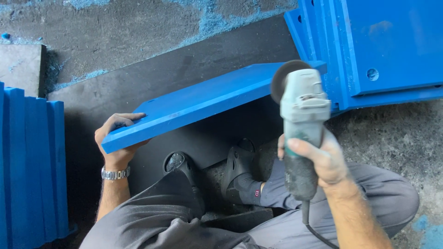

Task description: Grinding the edges of blue plastic blocks using a hand-held angle grinder.

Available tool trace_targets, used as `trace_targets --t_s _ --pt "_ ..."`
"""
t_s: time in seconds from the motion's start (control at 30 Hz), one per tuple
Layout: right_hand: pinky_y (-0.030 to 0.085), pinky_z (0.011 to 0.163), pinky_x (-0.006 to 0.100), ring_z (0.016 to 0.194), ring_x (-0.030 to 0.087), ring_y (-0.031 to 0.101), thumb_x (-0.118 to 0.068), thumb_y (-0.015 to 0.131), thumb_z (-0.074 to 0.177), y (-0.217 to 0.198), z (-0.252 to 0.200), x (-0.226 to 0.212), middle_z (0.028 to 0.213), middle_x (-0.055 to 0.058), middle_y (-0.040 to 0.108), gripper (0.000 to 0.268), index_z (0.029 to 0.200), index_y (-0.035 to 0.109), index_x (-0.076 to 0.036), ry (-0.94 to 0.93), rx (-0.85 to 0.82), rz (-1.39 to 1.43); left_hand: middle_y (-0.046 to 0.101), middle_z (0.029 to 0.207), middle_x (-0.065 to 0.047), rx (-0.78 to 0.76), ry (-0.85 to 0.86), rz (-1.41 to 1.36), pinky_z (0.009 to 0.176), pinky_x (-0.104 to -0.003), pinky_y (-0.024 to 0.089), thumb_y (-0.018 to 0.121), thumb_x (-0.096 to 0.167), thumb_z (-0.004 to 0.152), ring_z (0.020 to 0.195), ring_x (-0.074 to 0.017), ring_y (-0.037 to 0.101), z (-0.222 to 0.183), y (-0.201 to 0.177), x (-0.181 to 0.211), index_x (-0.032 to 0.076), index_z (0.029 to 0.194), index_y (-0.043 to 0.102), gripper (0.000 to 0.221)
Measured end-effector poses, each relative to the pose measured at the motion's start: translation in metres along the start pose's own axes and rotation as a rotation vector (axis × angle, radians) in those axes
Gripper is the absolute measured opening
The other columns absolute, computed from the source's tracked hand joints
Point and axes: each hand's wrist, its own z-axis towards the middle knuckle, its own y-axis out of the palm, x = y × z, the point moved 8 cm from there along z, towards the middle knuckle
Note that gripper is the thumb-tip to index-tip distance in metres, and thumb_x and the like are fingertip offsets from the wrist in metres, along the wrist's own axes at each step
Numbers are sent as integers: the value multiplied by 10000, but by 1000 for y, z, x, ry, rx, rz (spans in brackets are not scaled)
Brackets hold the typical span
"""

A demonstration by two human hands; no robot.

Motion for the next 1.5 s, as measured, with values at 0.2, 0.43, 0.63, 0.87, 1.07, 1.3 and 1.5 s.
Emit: trace_targets --t_s 0.2,0.43,0.63,0.87,1.07,1.3,1.5 --pt "601 705 363 772 224 711 -191 797 779 39 -3 5 908 150 720 464 1138 628 50 61 -143 -113 769 1133 -149 8 -8 60 862 -347 622 941 188 742 1009 -236 769 -1 -1 -2 81 999 669 389" --pt "605 713 405 804 262 704 -210 733 829 -50 4 -1 949 167 700 460 1189 592 41 30 77 123 768 1133 -145 30 -15 -28 878 -349 624 945 186 733 1021 -228 766 0 -1 -2 85 1000 658 405" --pt "602 720 407 826 272 702 -213 715 853 -45 3 1 972 166 694 450 1210 583 26 -22 107 182 769 1118 -147 22 -11 15 867 -349 614 948 181 706 1007 -226 763 0 0 -1 80 981 656 414" --pt "590 683 412 781 277 700 -186 751 789 -1 -2 8 927 190 703 484 1171 586 62 51 -56 68 769 1136 -146 12 -24 13 862 -335 612 941 177 725 983 -208 762 -4 1 -6 84 993 664 397" --pt "594 742 422 828 296 693 -220 739 824 -63 4 11 965 184 691 488 1208 580 37 5 66 269 770 1135 -144 23 -35 9 838 -332 610 940 166 713 979 -208 760 -3 -1 -6 85 1000 665 405" --pt "588 779 433 867 311 683 -230 718 870 -86 1 1 1002 196 678 484 1249 582 39 -138 88 271 766 1132 -143 19 -32 -15 847 -335 615 943 163 705 995 -214 759 -3 1 -9 86 1003 665 415" --pt "583 742 421 844 299 687 -198 704 869 -54 2 4 980 191 683 432 1210 591 42 -82 62 208 772 1130 -139 35 -42 -25 878 -354 611 946 165 705 1005 -225 762 -1 1 -1 88 988 658 411"
